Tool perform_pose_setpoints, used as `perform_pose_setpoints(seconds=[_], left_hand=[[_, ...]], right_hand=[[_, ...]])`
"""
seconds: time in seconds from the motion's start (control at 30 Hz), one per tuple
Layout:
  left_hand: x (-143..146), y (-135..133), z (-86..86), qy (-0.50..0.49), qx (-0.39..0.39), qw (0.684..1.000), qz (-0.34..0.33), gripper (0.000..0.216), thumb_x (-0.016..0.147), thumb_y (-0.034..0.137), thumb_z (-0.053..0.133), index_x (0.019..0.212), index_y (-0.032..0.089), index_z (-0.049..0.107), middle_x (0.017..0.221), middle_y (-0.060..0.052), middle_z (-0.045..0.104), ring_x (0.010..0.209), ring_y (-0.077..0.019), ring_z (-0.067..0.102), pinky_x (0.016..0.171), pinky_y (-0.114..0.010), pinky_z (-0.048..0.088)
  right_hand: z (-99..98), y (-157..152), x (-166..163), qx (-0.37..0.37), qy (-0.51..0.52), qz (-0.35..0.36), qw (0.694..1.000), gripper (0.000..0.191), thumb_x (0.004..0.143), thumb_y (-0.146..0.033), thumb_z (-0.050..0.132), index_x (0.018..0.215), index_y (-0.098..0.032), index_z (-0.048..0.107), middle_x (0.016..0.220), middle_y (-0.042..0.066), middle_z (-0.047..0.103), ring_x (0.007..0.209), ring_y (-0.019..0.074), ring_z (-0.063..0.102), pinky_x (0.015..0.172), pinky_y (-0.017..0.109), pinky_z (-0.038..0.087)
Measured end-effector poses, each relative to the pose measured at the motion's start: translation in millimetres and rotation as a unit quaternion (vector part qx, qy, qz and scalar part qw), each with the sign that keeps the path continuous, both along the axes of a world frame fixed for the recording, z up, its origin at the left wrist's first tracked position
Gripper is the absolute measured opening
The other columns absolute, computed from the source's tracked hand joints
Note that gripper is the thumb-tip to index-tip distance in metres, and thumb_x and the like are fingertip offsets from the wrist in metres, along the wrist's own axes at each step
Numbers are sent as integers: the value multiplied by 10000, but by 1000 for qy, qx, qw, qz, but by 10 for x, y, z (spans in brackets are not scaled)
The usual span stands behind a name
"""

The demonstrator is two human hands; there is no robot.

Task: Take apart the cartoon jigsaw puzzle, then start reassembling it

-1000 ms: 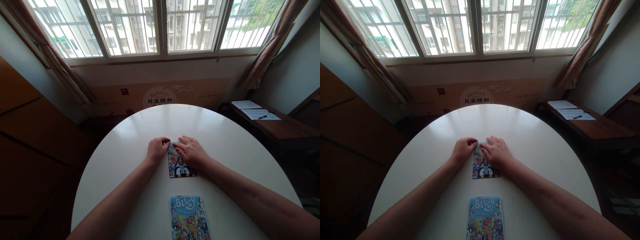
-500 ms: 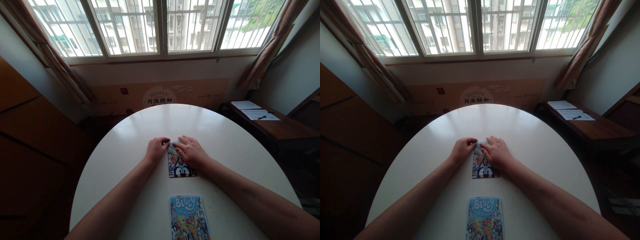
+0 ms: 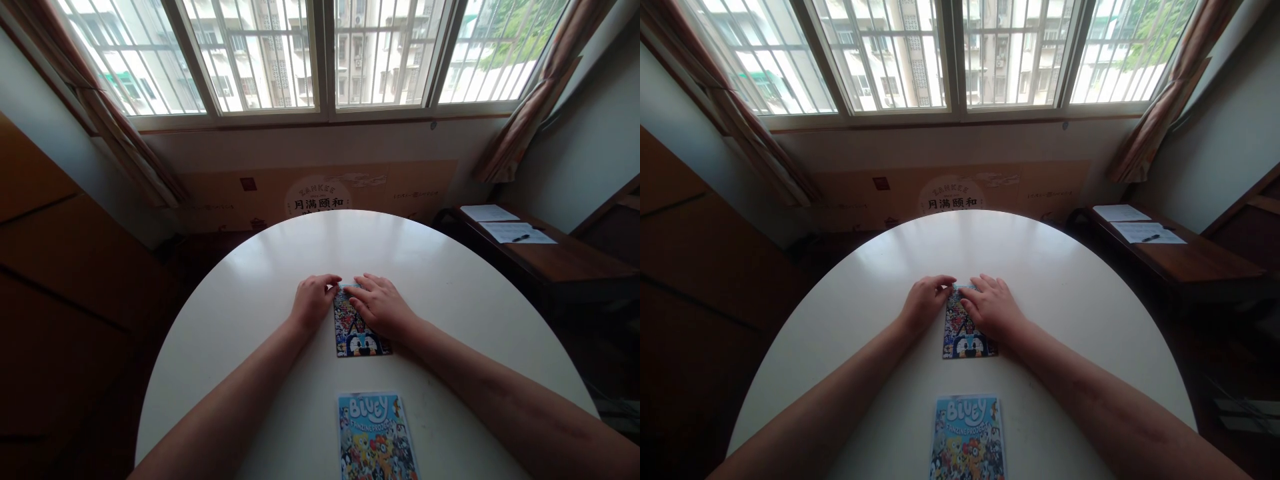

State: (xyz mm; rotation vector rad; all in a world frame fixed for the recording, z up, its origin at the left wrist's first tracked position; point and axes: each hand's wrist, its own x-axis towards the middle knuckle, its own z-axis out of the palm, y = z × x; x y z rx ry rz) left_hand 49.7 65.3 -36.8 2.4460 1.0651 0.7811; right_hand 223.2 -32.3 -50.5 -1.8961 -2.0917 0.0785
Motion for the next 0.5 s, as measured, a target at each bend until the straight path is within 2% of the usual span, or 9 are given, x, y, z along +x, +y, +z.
perform_pose_setpoints(seconds=[0.27,0.5], left_hand=[[10,-9,-14,10,37,999,-22,240,840,133,660,1025,242,766,1037,-25,757,979,-231,666,925,-358,493],[52,13,-30,21,30,999,-21,190,854,177,662,1004,244,755,970,-8,762,957,-231,649,917,-364,493]], right_hand=[[16,-9,-19,1,1,-1,1000,437,1022,-441,348,1384,-311,554,1472,73,474,1401,307,366,1132,560,268],[3,-12,-25,1,-3,-2,1000,434,1017,-439,350,1380,-306,547,1471,68,478,1404,308,367,1130,573,273]])
